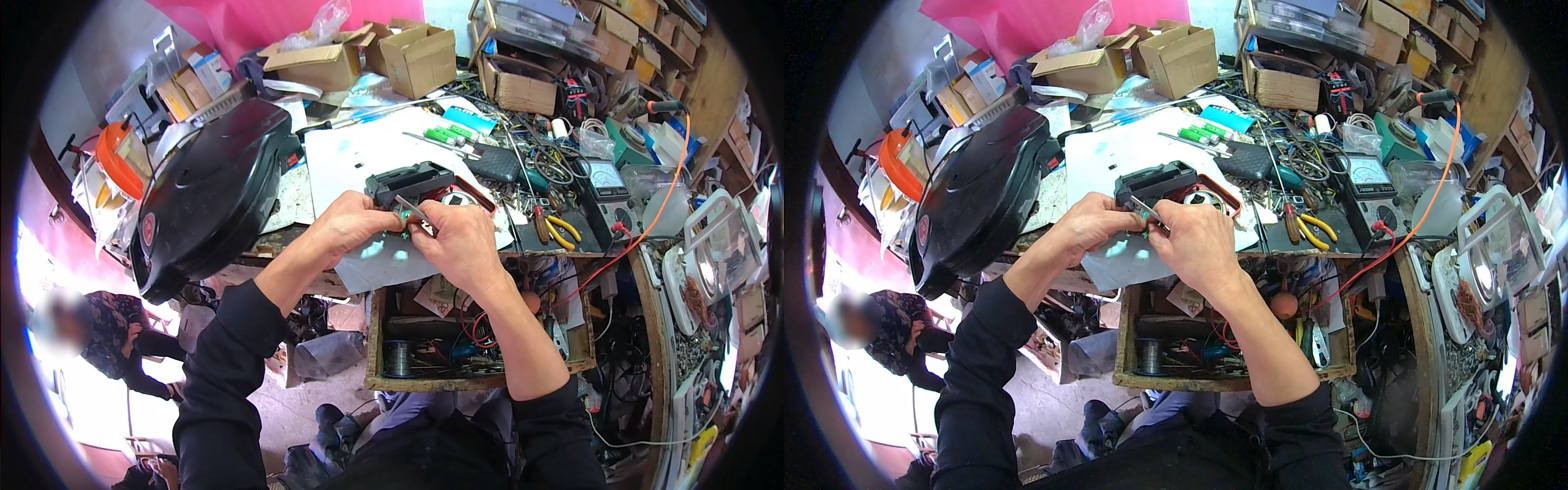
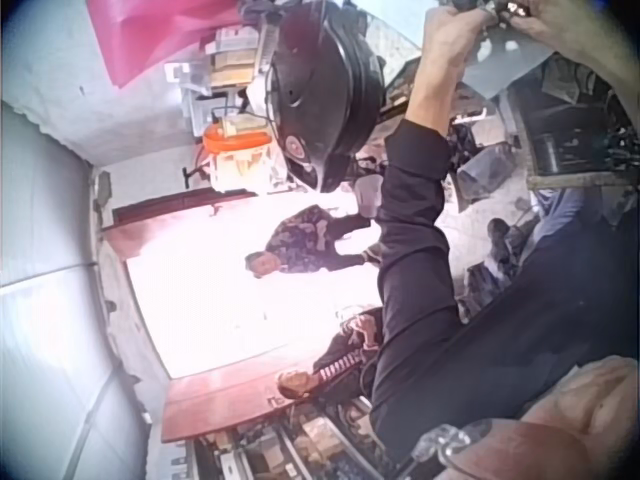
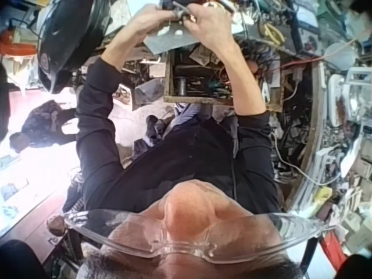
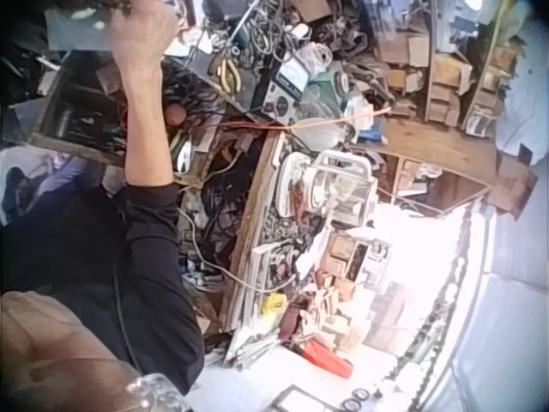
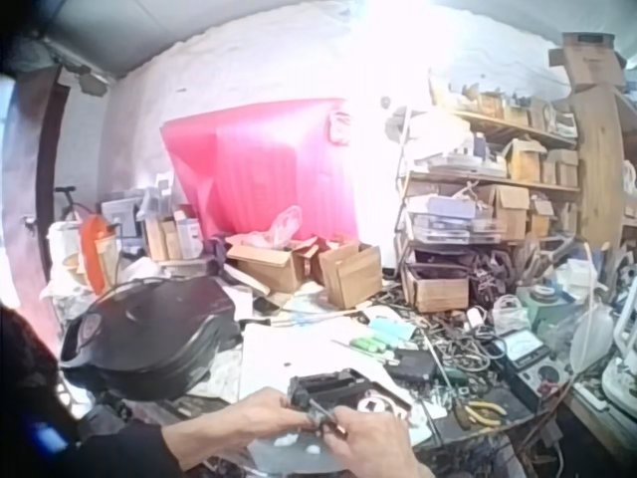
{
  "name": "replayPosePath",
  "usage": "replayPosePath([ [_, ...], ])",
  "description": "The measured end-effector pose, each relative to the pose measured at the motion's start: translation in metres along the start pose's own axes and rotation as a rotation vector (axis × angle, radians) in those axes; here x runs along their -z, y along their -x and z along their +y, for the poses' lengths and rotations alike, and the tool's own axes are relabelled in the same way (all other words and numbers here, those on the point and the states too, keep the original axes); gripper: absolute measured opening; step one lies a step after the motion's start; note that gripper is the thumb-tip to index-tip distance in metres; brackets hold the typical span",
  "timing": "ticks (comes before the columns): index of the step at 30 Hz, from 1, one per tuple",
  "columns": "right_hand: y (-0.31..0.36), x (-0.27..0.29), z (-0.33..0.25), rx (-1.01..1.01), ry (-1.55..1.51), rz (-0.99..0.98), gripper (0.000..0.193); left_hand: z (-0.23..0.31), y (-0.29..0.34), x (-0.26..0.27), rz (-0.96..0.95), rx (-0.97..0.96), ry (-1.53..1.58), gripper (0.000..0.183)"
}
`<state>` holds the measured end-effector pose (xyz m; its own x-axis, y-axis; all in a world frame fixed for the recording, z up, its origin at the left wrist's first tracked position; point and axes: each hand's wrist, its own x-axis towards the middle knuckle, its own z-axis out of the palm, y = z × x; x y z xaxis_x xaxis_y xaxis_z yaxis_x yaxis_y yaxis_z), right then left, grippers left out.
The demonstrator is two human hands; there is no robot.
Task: The person uses a small tool to scrape and clean a component on a green circuit board, then places the board into a black plastic housing. The person continues to adjust the board and housing with both hands.
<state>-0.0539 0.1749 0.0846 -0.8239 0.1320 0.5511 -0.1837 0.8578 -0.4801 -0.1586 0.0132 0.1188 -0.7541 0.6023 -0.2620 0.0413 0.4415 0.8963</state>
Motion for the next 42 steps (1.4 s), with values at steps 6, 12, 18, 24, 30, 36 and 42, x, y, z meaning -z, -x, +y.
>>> replayPosePath([
  [6,0.000,0.003,-0.003,-0.029,-0.002,-0.032,0.012,0.002,-0.001,-0.001,0.018,0.025,-0.027,0.026],
  [12,0.000,0.003,-0.001,-0.041,-0.064,-0.036,0.012,0.002,-0.001,0.000,0.003,0.037,-0.002,0.024],
  [18,-0.001,0.002,0.004,-0.087,-0.275,0.083,0.011,0.003,0.000,-0.001,0.014,0.027,-0.005,0.025],
  [24,-0.001,0.016,0.003,-0.102,-0.228,0.170,0.013,0.000,-0.002,-0.001,0.022,0.036,-0.004,0.025],
  [30,-0.002,0.025,0.012,0.088,-0.454,0.328,0.027,0.002,-0.001,-0.001,0.019,0.035,-0.018,0.024],
  [36,0.007,0.021,0.005,-0.131,-0.827,0.255,0.013,0.000,-0.003,-0.001,0.022,0.031,-0.027,0.025],
  [42,0.006,0.005,0.019,0.093,-0.720,0.194,0.012,-0.003,-0.003,-0.001,0.017,0.030,-0.027,0.025],
])
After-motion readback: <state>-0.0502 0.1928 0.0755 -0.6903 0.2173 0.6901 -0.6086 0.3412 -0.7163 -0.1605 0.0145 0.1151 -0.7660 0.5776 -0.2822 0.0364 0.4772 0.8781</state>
